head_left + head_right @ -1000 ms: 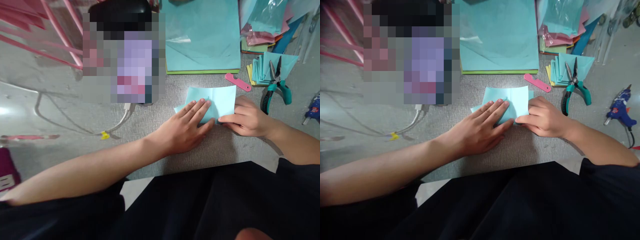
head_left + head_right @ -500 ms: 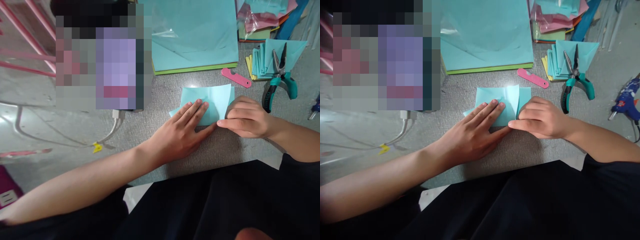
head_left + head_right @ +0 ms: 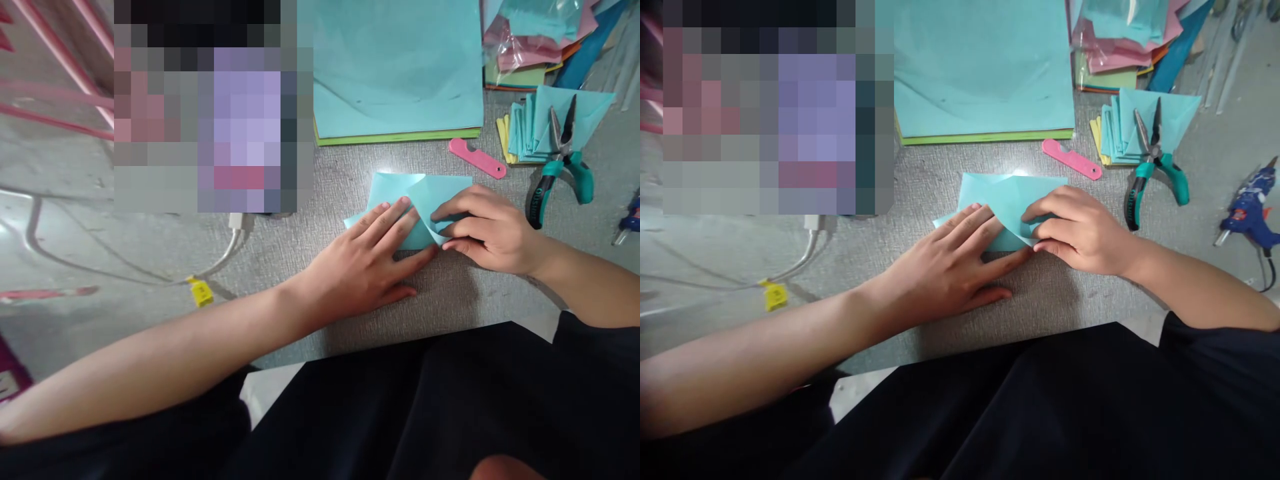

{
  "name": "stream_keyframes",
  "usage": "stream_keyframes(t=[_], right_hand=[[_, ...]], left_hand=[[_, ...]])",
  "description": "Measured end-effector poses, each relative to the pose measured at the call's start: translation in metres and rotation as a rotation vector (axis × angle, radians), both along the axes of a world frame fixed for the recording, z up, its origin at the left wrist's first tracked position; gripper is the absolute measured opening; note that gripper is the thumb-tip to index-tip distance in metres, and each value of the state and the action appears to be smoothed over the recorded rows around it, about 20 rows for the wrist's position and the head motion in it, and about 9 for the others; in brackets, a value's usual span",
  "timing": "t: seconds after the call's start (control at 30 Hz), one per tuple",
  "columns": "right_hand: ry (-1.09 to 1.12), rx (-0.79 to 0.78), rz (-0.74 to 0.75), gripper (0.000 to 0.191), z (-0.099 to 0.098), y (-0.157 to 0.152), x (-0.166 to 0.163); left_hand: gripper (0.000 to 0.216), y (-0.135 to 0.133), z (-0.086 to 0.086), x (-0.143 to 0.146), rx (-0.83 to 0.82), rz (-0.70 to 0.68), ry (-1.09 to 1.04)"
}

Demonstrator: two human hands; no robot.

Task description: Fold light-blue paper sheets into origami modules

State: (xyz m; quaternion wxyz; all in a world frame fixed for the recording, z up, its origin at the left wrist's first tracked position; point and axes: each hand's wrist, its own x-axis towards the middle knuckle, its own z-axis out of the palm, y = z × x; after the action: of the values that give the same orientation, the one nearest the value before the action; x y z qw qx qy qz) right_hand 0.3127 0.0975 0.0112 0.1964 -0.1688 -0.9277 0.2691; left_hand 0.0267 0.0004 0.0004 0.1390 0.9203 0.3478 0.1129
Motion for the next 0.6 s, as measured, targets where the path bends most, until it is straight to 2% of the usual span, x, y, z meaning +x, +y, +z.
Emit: stream_keyframes(t=[0.23,0.37,0.6], right_hand=[[0.027,0.031,-0.009,0.008,-0.007,-0.003,-0.002],[-0.024,0.032,-0.017,0.015,-0.006,-0.004,-0.004],[-0.025,0.02,-0.023,0.02,-0.006,-0.005,-0.012]], left_hand=[[0.06,-0.013,0.008,0.006,0.163,0.118,0.12],[0.064,-0.014,0.012,0.009,0.157,0.1,0.199],[0.047,-0.011,0.005,0.007,0.22,0.087,0.085]])
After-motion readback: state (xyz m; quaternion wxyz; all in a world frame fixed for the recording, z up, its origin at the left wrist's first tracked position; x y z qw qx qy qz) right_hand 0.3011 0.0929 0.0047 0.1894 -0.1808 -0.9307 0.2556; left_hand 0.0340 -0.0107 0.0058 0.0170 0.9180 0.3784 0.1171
